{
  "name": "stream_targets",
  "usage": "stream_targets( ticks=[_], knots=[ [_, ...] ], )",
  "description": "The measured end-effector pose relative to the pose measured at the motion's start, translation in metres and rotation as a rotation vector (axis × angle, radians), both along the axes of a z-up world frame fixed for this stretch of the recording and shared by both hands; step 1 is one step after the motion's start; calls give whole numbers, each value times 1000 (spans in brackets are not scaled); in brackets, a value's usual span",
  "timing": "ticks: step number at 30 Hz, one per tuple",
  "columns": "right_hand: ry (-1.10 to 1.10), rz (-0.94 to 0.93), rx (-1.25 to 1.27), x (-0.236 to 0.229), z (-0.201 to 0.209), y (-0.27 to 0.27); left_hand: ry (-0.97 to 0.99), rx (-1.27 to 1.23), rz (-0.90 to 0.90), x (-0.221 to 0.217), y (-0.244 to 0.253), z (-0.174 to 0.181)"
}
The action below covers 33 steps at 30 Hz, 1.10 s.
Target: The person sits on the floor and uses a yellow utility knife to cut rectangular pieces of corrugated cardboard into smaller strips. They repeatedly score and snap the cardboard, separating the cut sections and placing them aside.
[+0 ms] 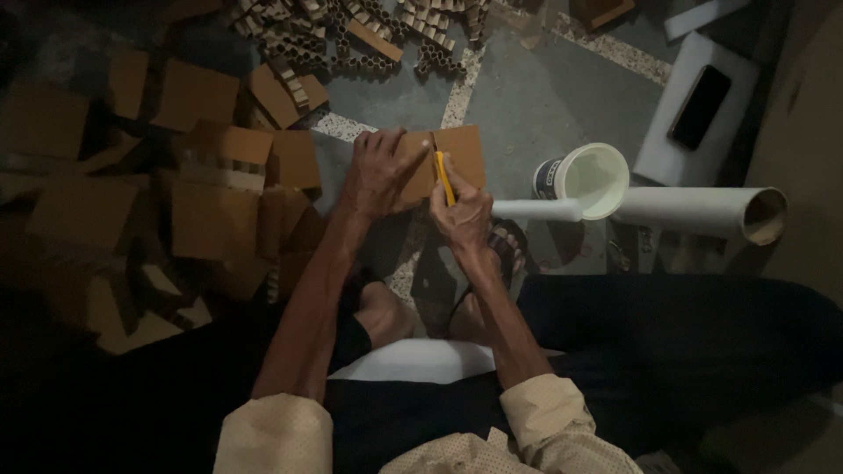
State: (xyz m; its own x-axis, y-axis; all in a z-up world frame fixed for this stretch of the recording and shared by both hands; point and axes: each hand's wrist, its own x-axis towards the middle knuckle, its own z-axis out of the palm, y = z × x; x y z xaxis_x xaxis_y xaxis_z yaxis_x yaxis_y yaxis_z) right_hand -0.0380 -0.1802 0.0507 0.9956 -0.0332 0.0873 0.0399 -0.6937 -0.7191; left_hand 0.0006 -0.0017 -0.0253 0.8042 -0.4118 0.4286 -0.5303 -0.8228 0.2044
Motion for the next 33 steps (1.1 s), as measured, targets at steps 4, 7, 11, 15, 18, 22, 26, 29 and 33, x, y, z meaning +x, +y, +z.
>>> stream_targets(
  ticks=[4, 7, 11, 15, 18, 22, 26, 29, 33],
  knots=[
    [246, -52, -13, 1, 3, -1, 225, -114, -85, -1, 2, 3],
    [7, 19, 5, 1, 0, -2, 154, -226, -133, 0, 4, 5],
    [7, 39, -25, 1, -5, -3, 153, -56, -62, 0, 2, 10],
    [53, 41, -25, 1, -7, -4, 216, -113, -92, 0, 1, 17],
    [64, 26, -58, 1, -7, -5, 242, -121, -72, 0, 1, 22],
    [28, 61, -59, 2, -9, -5, 256, -156, -86, 1, 1, 26],
    [2, 28, -17, 2, -10, -5, 243, -153, -84, 1, 1, 26],
    [64, 8, -11, 2, -9, -6, 254, -121, -61, 0, 1, 28],
    [59, 16, -28, 2, -7, -5, 277, -113, -73, 1, 1, 28]
  ],
)
